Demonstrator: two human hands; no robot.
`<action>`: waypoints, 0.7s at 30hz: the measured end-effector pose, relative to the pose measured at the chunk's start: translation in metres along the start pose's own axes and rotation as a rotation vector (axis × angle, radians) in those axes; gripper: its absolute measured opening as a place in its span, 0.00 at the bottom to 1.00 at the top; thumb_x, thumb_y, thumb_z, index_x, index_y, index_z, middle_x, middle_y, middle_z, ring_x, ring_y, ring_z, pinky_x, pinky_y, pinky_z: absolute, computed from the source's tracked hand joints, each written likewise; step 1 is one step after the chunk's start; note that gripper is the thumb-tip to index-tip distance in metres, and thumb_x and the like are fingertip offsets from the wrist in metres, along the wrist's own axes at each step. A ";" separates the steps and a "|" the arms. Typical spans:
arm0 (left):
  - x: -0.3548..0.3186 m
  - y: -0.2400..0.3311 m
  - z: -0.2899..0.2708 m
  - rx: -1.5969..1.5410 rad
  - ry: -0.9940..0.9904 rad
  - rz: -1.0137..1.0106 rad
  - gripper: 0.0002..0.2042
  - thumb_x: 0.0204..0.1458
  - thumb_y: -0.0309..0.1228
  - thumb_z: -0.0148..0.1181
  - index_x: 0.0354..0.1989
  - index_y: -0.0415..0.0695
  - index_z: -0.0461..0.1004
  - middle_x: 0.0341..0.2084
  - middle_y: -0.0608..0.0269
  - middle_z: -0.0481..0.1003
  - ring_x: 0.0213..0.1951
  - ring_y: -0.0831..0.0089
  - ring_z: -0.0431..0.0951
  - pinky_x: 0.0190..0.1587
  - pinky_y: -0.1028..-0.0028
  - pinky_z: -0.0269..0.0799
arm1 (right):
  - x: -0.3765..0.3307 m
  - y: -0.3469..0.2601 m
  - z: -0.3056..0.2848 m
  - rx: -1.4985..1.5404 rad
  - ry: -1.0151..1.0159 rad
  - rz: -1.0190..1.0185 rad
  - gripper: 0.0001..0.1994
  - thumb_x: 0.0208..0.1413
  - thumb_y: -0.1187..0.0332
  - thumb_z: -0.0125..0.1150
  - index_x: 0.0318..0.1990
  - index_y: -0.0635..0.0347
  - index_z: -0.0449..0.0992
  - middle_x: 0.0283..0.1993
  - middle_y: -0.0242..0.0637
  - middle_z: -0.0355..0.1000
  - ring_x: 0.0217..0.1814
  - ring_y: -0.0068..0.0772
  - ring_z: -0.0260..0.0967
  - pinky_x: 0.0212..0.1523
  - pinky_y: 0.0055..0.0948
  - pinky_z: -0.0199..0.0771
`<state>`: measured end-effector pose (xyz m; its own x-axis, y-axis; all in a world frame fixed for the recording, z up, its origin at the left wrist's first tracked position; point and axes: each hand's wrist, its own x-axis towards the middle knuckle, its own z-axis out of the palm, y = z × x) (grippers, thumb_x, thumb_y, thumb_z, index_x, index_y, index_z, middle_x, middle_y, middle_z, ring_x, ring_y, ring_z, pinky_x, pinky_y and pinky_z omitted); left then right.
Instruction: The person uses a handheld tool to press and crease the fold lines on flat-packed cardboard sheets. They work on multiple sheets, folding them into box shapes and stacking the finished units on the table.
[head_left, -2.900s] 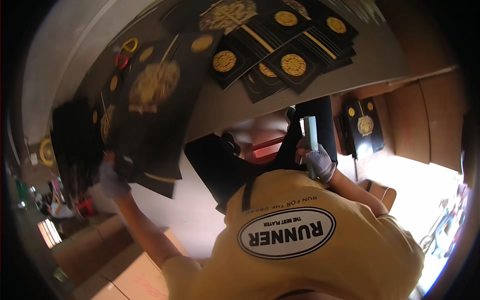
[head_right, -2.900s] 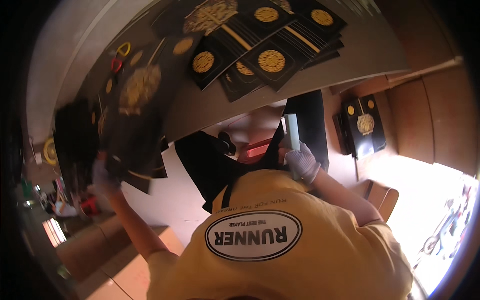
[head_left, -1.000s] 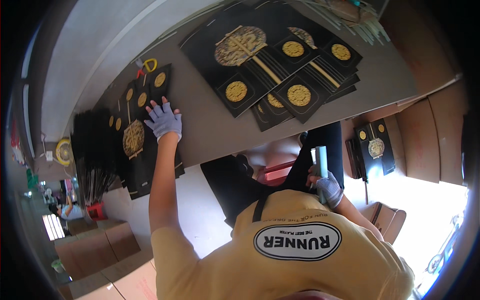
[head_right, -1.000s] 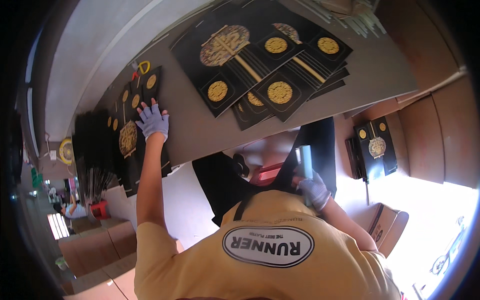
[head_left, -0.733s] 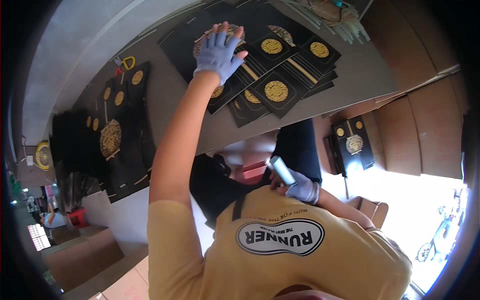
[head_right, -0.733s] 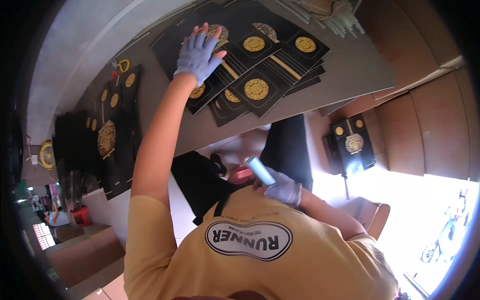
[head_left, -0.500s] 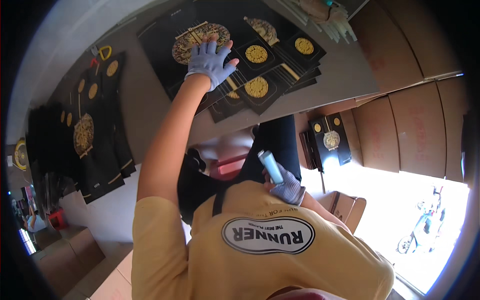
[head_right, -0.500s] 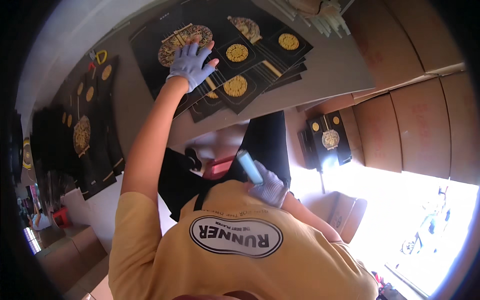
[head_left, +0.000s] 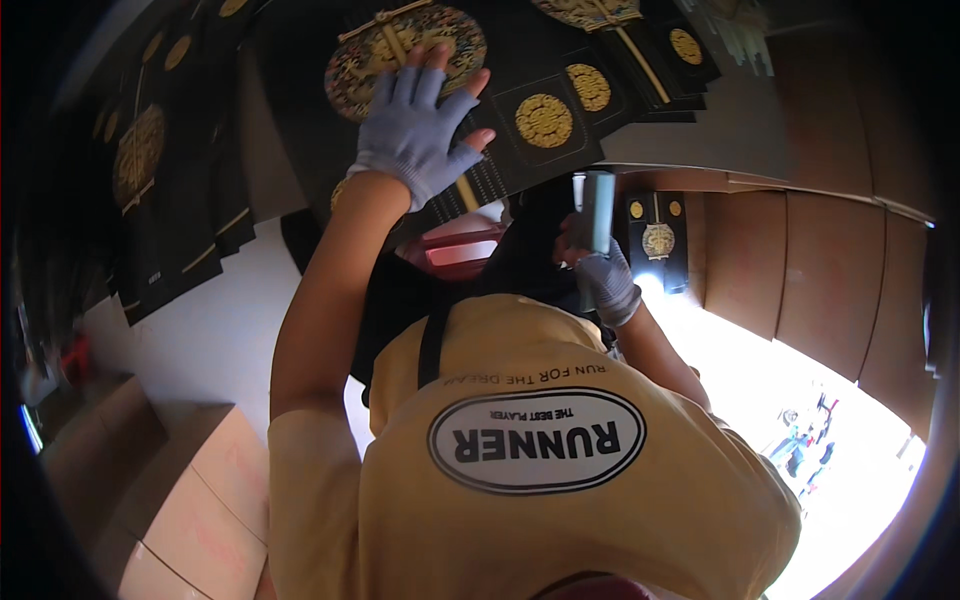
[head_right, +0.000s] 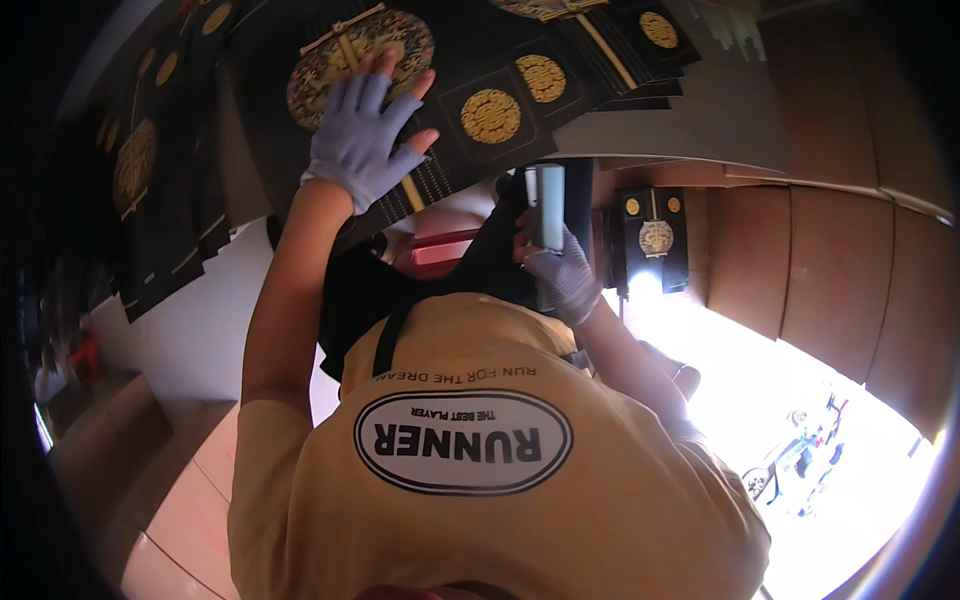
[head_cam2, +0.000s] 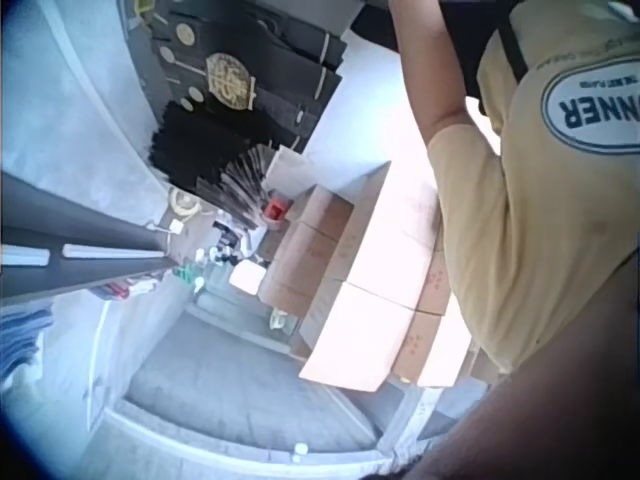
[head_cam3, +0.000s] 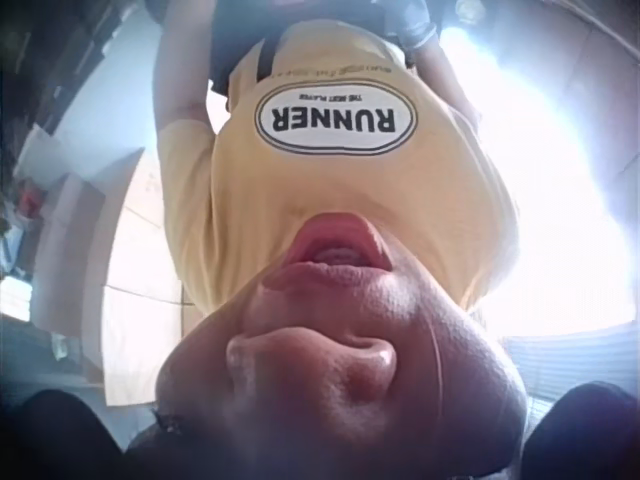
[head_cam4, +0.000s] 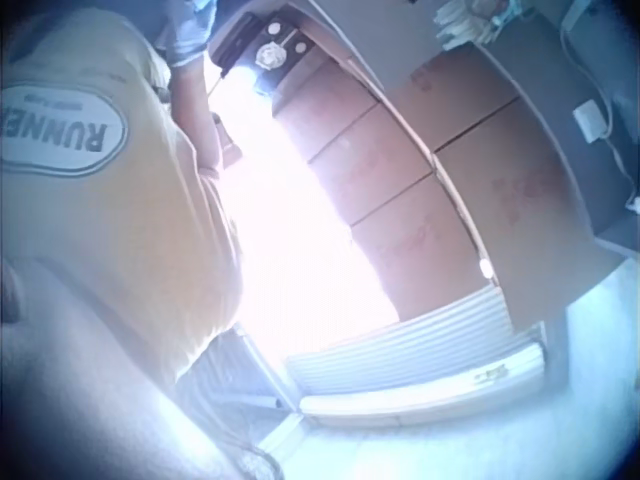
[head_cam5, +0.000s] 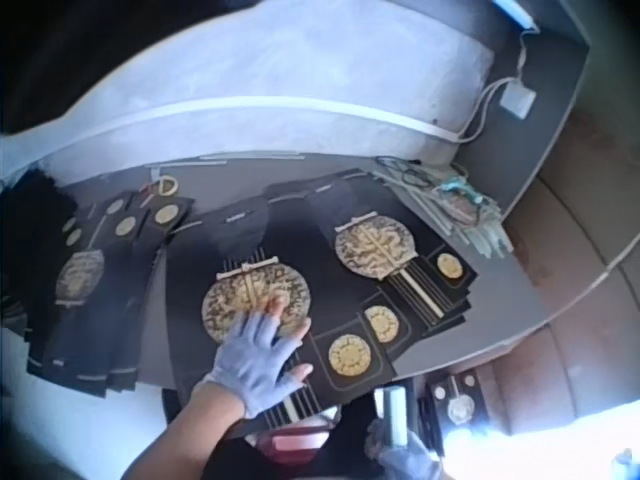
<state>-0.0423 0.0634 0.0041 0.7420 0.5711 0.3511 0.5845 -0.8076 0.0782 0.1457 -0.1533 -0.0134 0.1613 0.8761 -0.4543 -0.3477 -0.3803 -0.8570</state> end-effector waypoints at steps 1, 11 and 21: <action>-0.001 0.000 -0.001 -0.004 -0.016 -0.001 0.29 0.51 0.54 0.48 0.61 0.60 0.58 0.60 0.50 0.54 0.62 0.52 0.53 0.61 0.52 0.48 | 0.000 0.001 0.002 0.034 0.009 -0.016 0.21 0.40 0.74 0.60 0.46 0.62 0.67 0.32 0.31 0.66 0.32 0.19 0.63 0.35 0.18 0.65; -0.007 0.000 -0.004 -0.029 -0.012 0.014 0.30 0.49 0.51 0.52 0.62 0.60 0.57 0.61 0.52 0.54 0.62 0.54 0.52 0.62 0.54 0.48 | 0.007 -0.011 0.018 -0.128 -0.055 -0.014 0.16 0.43 0.73 0.60 0.42 0.61 0.68 0.37 0.30 0.65 0.36 0.19 0.62 0.36 0.19 0.65; -0.024 -0.035 -0.035 -0.062 -0.227 0.059 0.41 0.42 0.65 0.48 0.63 0.56 0.55 0.64 0.46 0.45 0.64 0.44 0.44 0.64 0.50 0.37 | 0.002 -0.016 0.016 -0.204 -0.036 0.038 0.19 0.42 0.73 0.60 0.46 0.62 0.68 0.33 0.27 0.65 0.31 0.16 0.62 0.32 0.16 0.62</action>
<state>-0.0916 0.0728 0.0259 0.8332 0.5353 0.1382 0.5218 -0.8441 0.1234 0.1367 -0.1408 0.0038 0.1168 0.8685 -0.4817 -0.1580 -0.4626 -0.8724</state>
